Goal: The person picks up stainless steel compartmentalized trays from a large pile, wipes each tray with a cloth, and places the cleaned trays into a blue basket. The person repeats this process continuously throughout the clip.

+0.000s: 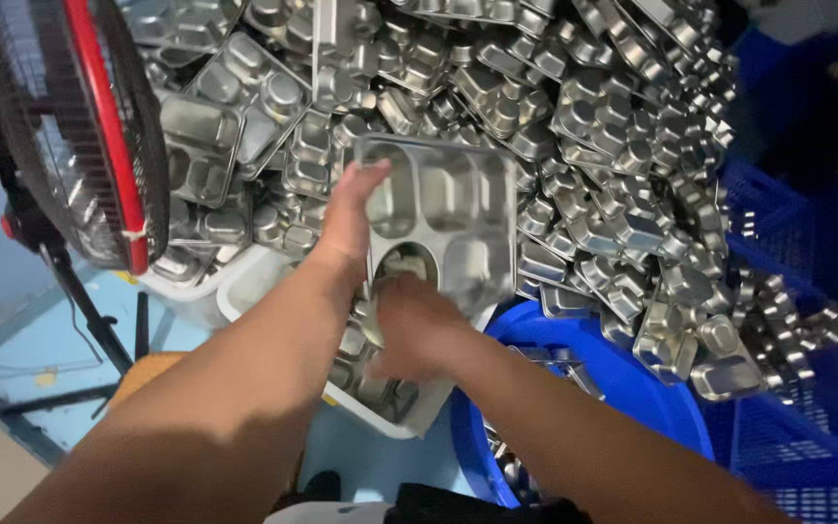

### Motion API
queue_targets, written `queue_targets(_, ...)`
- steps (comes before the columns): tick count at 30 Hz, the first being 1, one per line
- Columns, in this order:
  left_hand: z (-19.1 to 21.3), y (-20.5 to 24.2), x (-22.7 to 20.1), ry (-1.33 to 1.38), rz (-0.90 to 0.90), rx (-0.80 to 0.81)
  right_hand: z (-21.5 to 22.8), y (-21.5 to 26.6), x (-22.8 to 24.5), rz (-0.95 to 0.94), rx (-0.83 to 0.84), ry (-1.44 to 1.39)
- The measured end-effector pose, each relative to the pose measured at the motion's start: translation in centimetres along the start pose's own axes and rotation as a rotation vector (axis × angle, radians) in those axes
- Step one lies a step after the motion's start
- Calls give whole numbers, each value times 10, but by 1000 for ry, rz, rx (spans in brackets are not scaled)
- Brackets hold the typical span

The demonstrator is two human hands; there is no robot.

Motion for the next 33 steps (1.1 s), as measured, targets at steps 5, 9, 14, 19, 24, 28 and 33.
queue_targets(5,10,14,10,218,247,74,-7,-12,-24,-57,-407,-1499)
queue_targets(9,2,6,10,482,231,285,16,-6,-4,26,-658,-92)
queue_targets(14,19,0,25,226,196,165,-39,-15,-15,-54,-298,-1347)
queue_targets(19,-1,3,37,430,323,334,-45,3,-49,-293,-733,-2363)
queue_targets(24,-22,7,59,552,408,183,-23,146,-133,-857,-1239,-1456)
queue_targets(28,-65,4,86,622,358,312,-77,223,-125,-945,-1415,-1304)
queue_targets(33,-134,48,200,269,584,352,-191,216,-66,-942,-1393,-2231)
Point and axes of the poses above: each hand's wrist, its own y-axis away from the middle knuckle, its own z-axis out of the back of the hand, x = y × z, the point moved 8 cm from there along -y, towards the middle knuckle, and after that the axes turned 11 degrees about z, right-handed, at the moved point
